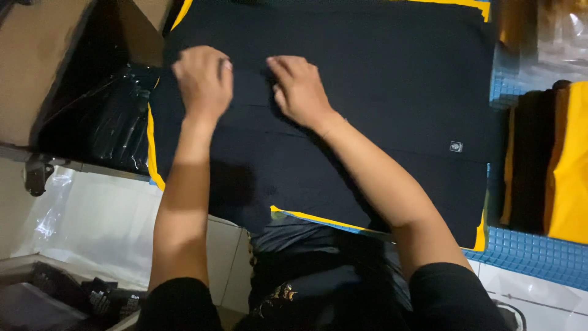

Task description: The person folds a yellow t-shirt and places it on a stack. Then the person folds a black t-shirt with yellow trim, smooths it, and places it on a stack. Finally, the person picks up a clear plastic bag and places it on the table.

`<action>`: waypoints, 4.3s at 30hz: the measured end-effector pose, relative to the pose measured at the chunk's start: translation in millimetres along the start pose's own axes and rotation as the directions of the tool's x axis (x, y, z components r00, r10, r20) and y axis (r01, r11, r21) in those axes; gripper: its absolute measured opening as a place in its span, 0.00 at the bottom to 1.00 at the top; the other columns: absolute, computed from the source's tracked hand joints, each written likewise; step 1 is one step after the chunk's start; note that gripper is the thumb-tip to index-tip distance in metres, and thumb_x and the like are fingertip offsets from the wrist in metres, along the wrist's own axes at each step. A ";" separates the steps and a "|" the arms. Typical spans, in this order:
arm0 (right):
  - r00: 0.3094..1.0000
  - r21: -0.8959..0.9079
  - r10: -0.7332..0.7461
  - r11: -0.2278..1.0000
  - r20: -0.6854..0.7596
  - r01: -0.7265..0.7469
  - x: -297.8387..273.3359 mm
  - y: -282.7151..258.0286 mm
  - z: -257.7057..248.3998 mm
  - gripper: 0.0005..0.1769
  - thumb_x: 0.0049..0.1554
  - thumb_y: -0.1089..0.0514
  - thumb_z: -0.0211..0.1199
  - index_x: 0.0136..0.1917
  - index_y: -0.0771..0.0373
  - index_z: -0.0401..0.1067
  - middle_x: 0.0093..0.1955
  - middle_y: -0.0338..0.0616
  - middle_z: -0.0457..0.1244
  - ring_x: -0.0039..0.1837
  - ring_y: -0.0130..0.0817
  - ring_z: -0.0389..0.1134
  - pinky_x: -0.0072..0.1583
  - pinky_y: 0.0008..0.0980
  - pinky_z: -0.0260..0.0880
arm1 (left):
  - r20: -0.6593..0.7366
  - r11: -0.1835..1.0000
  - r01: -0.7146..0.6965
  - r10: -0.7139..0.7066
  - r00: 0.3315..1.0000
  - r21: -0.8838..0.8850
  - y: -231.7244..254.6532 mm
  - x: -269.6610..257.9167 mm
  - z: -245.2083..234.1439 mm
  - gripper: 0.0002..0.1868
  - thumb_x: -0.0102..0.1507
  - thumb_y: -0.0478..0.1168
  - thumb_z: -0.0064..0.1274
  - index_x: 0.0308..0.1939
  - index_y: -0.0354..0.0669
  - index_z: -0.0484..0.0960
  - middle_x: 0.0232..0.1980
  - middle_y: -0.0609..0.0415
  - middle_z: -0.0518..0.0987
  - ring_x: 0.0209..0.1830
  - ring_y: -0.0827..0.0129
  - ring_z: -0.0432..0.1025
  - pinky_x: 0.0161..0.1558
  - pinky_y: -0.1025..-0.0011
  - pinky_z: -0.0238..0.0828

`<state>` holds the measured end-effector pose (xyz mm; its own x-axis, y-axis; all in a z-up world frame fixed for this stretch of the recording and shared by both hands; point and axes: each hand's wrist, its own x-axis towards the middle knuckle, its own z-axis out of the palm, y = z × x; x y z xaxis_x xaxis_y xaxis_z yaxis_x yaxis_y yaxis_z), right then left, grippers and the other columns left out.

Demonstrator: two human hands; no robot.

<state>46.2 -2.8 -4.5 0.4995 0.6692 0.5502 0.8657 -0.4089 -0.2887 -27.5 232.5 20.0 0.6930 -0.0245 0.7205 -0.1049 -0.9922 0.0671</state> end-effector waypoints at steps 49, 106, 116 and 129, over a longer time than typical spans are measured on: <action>0.915 -0.449 0.399 0.830 0.065 -0.330 -241.1 79.6 -243.0 0.27 0.58 0.74 0.61 0.70 0.66 0.75 0.71 0.55 0.67 0.73 0.51 0.65 0.70 0.46 0.67 | 0.518 0.927 -0.336 0.207 0.830 0.168 -82.8 -88.5 -33.5 0.32 0.68 0.29 0.39 0.78 0.46 0.71 0.80 0.43 0.69 0.75 0.43 0.66 0.68 0.41 0.63; 0.946 -0.729 0.216 0.603 -0.243 -0.325 -153.7 279.8 -180.0 0.22 0.55 0.48 0.79 0.53 0.62 0.73 0.58 0.53 0.63 0.55 0.53 0.62 0.43 0.49 0.63 | 0.227 0.946 -0.307 0.323 0.919 -0.103 101.9 91.2 166.9 0.16 0.68 0.57 0.63 0.48 0.52 0.86 0.44 0.52 0.81 0.45 0.53 0.71 0.45 0.55 0.57; 0.967 -0.368 0.254 0.899 -0.007 -0.239 -108.0 188.1 -96.5 0.20 0.66 0.56 0.55 0.68 0.64 0.72 0.62 0.57 0.61 0.65 0.58 0.60 0.58 0.58 0.63 | 0.417 0.937 -0.117 0.255 0.873 -0.328 117.9 94.0 194.9 0.11 0.73 0.44 0.55 0.41 0.42 0.78 0.41 0.47 0.81 0.38 0.44 0.74 0.38 0.48 0.66; 0.780 -0.379 0.490 0.857 0.389 -0.349 -93.6 120.6 -111.2 0.42 0.67 0.35 0.34 0.85 0.59 0.37 0.88 0.41 0.33 0.87 0.43 0.29 0.78 0.68 0.23 | 0.763 0.944 -0.122 0.319 0.562 -0.305 182.9 64.5 105.7 0.37 0.74 0.55 0.29 0.81 0.36 0.44 0.85 0.44 0.41 0.85 0.52 0.33 0.78 0.44 0.28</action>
<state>100.4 -183.7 -3.6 0.8262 0.5631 -0.0171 0.5554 -0.8193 -0.1421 73.4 36.5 5.8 0.9003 -0.4235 -0.1003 -0.4011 -0.8968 0.1866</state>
